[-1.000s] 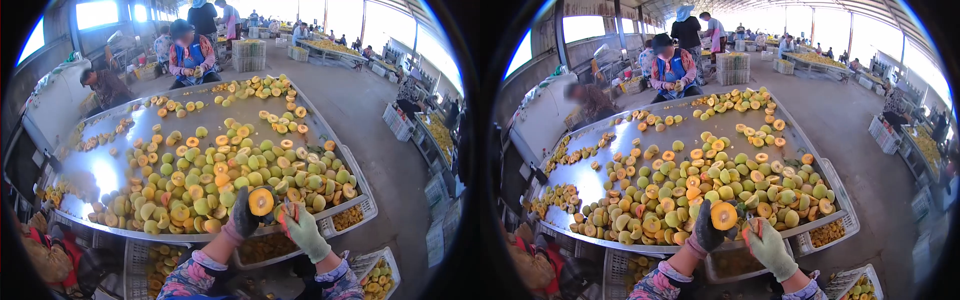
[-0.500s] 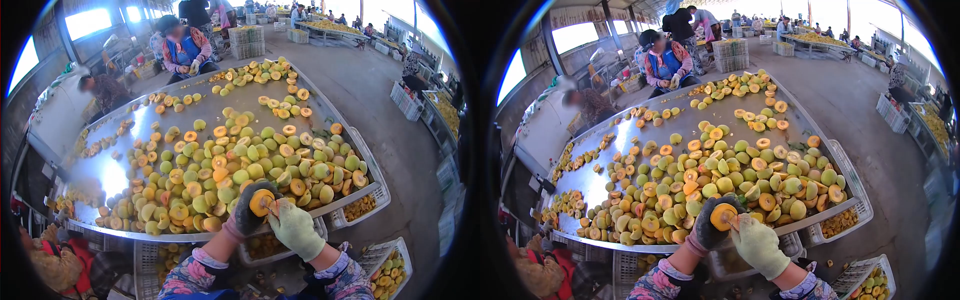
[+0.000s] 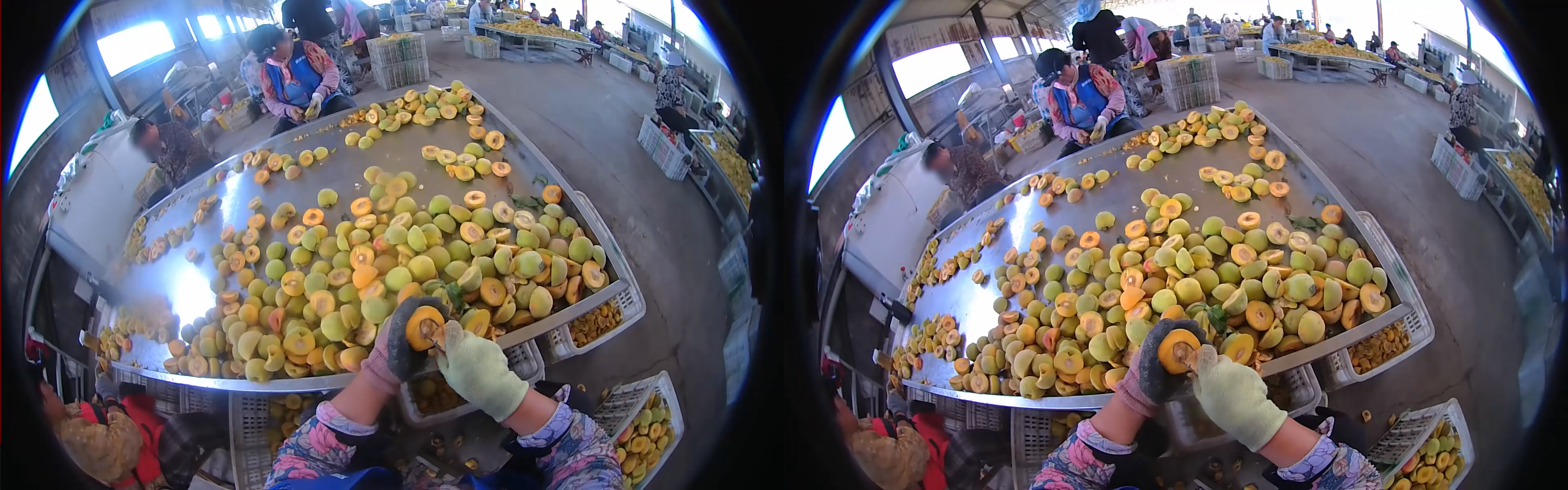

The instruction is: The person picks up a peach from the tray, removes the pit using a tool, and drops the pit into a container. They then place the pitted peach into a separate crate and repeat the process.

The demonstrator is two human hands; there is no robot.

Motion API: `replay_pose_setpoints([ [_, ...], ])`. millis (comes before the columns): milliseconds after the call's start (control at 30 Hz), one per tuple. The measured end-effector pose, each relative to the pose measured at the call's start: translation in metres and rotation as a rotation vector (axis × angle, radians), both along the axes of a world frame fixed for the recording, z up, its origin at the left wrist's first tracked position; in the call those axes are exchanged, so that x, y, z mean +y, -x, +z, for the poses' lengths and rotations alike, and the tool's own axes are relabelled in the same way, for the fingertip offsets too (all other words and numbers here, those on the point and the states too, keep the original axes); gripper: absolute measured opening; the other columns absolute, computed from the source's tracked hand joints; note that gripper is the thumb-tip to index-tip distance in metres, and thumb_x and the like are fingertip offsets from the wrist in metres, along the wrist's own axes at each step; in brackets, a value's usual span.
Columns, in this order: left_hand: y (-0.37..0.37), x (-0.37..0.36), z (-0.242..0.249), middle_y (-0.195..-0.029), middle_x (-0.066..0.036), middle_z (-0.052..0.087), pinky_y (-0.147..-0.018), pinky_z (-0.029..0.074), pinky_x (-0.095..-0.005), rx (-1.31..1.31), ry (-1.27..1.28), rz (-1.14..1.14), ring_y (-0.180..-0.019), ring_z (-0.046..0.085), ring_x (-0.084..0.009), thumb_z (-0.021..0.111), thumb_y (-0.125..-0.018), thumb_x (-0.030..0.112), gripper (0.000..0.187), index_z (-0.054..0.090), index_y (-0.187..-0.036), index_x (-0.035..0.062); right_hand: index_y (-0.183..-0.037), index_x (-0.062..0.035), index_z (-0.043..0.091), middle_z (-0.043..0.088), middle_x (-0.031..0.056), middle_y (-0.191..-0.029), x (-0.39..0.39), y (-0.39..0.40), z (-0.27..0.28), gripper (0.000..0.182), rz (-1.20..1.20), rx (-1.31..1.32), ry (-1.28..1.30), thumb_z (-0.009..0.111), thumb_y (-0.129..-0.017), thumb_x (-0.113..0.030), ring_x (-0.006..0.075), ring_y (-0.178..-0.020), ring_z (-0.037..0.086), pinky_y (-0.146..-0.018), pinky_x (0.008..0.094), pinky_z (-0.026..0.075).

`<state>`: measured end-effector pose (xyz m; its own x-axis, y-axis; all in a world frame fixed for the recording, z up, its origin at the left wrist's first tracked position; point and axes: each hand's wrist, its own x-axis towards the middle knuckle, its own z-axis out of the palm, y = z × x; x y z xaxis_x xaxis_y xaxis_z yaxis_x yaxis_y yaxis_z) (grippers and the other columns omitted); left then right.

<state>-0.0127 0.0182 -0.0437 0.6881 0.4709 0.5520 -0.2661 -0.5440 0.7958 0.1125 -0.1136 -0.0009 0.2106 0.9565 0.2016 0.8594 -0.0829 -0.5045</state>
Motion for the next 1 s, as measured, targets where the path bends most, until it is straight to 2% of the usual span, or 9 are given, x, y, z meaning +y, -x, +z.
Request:
replay_pose_setpoints([
  [100,-0.001,-0.004,0.015,-0.117,-0.014,0.065,-0.094,0.051,-0.0379,0.068,0.178,-0.007,-0.106,0.065,-0.0290,0.079,-0.080,0.009,0.053,0.055,-0.127,0.0034,-0.112,-0.0010,0.048,0.065,0.0246,-0.083,-0.001,0.000,0.004,0.033,0.001,0.145,0.096,0.065,-0.089,-0.018,0.0433,-0.075,0.066,-0.061,0.0508,0.053],
  [167,0.001,0.001,0.018,-0.115,-0.014,0.065,-0.090,0.052,-0.0379,0.205,-0.146,0.134,-0.103,0.065,-0.0310,0.079,-0.078,0.014,0.052,0.057,-0.124,0.0035,-0.110,-0.0004,0.047,0.065,0.0248,-0.080,-0.001,-0.001,-0.001,0.032,0.023,0.221,0.043,0.063,-0.090,-0.020,0.0447,-0.072,0.066,-0.062,0.0520,0.053],
  [300,0.001,0.005,0.012,-0.112,-0.014,0.065,-0.088,0.052,-0.0385,0.181,-0.306,0.163,-0.100,0.065,-0.0320,0.079,-0.076,0.015,0.053,0.057,-0.123,0.0038,-0.107,0.0001,0.046,0.064,0.0260,-0.077,-0.001,-0.002,-0.014,0.030,0.096,0.463,-0.076,0.061,-0.091,-0.021,0.0470,-0.071,0.065,-0.063,0.0539,0.053],
  [467,-0.008,-0.005,0.029,-0.110,-0.012,0.065,-0.089,0.053,-0.0397,-0.020,0.111,-0.050,-0.100,0.065,-0.0319,0.084,-0.069,0.014,0.058,0.059,-0.121,0.0051,-0.107,-0.0001,0.047,0.065,0.0245,-0.077,-0.004,0.002,0.008,0.028,-0.005,0.274,0.043,0.058,-0.092,-0.021,0.0449,-0.072,0.067,-0.061,0.0536,0.054],
  [600,-0.003,0.002,0.008,-0.109,-0.011,0.066,-0.089,0.053,-0.0393,0.167,0.280,-0.096,-0.101,0.066,-0.0313,0.086,-0.066,0.014,0.062,0.059,-0.121,0.0066,-0.108,-0.0010,0.048,0.066,0.0228,-0.078,-0.002,0.000,-0.003,0.026,-0.064,0.028,0.162,0.056,-0.094,-0.022,0.0428,-0.072,0.068,-0.060,0.0541,0.054],
  [667,-0.004,-0.002,0.003,-0.108,-0.009,0.067,-0.089,0.053,-0.0395,0.195,0.846,-0.064,-0.101,0.066,-0.0305,0.085,-0.066,0.015,0.061,0.059,-0.120,0.0077,-0.108,-0.0004,0.048,0.066,0.0234,-0.078,-0.001,0.000,-0.006,0.027,-0.044,0.064,0.135,0.056,-0.094,-0.021,0.0432,-0.072,0.068,-0.060,0.0540,0.054],
  [800,0.001,0.000,0.014,-0.108,-0.008,0.068,-0.088,0.053,-0.0403,0.250,0.436,-0.051,-0.100,0.067,-0.0309,0.085,-0.066,0.016,0.061,0.059,-0.121,0.0077,-0.110,0.0035,0.047,0.066,0.0253,-0.080,-0.002,0.001,0.004,0.032,0.028,0.226,0.137,0.057,-0.093,-0.022,0.0448,-0.074,0.067,-0.064,0.0533,0.054],
  [867,0.002,-0.002,0.029,-0.106,-0.009,0.069,-0.086,0.053,-0.0408,0.220,-0.152,0.046,-0.098,0.067,-0.0319,0.083,-0.069,0.018,0.058,0.059,-0.120,0.0066,-0.111,0.0042,0.046,0.066,0.0264,-0.080,-0.002,0.002,-0.003,0.034,0.042,0.280,0.109,0.057,-0.093,-0.022,0.0453,-0.075,0.067,-0.065,0.0537,0.054],
  [1000,0.000,-0.003,0.009,-0.105,-0.009,0.070,-0.085,0.053,-0.0403,0.215,0.194,0.035,-0.096,0.068,-0.0314,0.080,-0.073,0.019,0.049,0.061,-0.117,0.0053,-0.113,0.0051,0.045,0.064,0.0312,-0.085,-0.002,0.005,-0.012,0.036,0.070,0.534,0.128,0.058,-0.091,-0.020,0.0477,-0.079,0.066,-0.067,0.0533,0.053],
])
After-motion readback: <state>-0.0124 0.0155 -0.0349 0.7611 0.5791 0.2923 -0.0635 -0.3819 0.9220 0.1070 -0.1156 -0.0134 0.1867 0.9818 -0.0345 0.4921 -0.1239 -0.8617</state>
